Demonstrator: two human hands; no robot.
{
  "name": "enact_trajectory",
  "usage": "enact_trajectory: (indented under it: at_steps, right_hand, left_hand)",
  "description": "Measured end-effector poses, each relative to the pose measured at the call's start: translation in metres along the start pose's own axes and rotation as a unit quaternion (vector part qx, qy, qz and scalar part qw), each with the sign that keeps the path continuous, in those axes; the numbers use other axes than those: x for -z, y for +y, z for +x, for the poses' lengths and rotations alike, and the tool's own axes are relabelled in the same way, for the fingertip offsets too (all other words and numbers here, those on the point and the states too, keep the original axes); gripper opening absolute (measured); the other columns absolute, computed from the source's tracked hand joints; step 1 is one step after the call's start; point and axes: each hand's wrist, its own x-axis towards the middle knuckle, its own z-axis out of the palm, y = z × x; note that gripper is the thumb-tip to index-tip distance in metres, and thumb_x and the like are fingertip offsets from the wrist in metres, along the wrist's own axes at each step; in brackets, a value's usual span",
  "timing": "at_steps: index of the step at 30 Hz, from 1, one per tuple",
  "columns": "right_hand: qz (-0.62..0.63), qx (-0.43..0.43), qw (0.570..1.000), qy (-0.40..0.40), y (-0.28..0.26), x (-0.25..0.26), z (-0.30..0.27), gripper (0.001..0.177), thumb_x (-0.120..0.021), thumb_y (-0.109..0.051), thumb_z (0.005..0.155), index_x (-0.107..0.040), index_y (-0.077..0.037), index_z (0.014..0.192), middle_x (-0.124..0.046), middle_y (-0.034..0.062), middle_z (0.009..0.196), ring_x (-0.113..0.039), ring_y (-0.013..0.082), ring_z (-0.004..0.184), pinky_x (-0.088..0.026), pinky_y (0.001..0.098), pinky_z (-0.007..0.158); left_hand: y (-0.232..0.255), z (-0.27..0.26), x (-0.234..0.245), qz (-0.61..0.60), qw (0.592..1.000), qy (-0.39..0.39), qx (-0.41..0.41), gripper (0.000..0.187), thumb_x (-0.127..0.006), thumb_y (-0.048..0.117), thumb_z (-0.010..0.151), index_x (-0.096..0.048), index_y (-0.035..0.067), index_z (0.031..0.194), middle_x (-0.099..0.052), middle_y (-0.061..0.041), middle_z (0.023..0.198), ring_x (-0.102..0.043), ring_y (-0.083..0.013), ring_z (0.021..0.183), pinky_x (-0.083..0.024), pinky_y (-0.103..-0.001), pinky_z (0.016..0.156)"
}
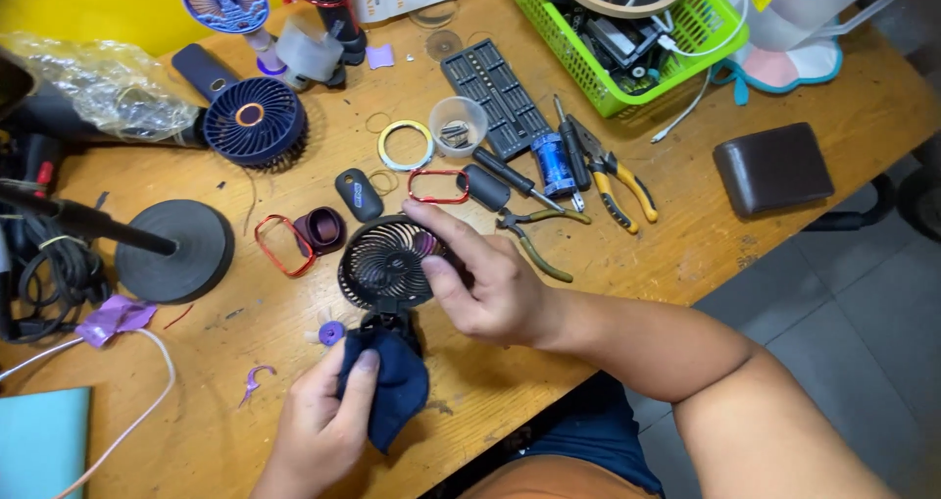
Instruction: Cleaning the blades and housing of a small handheld fan with a cloth and reassembling it.
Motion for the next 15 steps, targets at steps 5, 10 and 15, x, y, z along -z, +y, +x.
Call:
enact_trajectory:
  at_steps: [5,10,15]
  right_hand:
    - [0.034,-0.035,0.999,0.001,-0.001,-0.006,-0.002,0.056,-0.057,-0.021,0.121,-0.044,0.0,0.172,-0.067,0.0285,0.166,-0.078,0.0376,0.146,-0.061,0.039,0.13]
    - [0.045,-0.015,0.998,-0.046,-0.001,-0.006,-0.004,0.054,-0.057,-0.018,0.12,-0.046,0.001,0.17,-0.082,0.0224,0.14,-0.073,0.0223,0.063,-0.063,0.0366,0.067]
    - [0.006,-0.046,0.999,0.027,-0.001,-0.002,-0.003,0.054,-0.062,-0.017,0.118,-0.053,0.0,0.169,-0.069,0.006,0.091,-0.06,0.0149,0.057,-0.051,0.0325,0.058]
  left_hand:
    - [-0.023,0.003,-0.003,0.064,0.995,0.08,-0.021,0.037,-0.066,0.034,0.112,-0.061,0.015,0.08,-0.06,0.003,0.068,-0.055,-0.0155,0.066,-0.052,-0.035,0.068]
    - [-0.026,0.008,-0.005,0.109,0.982,0.083,-0.131,0.036,-0.063,0.029,0.113,-0.058,0.015,0.08,-0.056,0.0,0.063,-0.052,-0.0228,0.059,-0.047,-0.04,0.063]
    - [-0.016,0.006,-0.003,0.111,0.974,0.099,-0.173,0.03,-0.064,0.021,0.11,-0.058,0.013,0.082,-0.049,-0.004,0.062,-0.048,-0.0249,0.055,-0.045,-0.04,0.061]
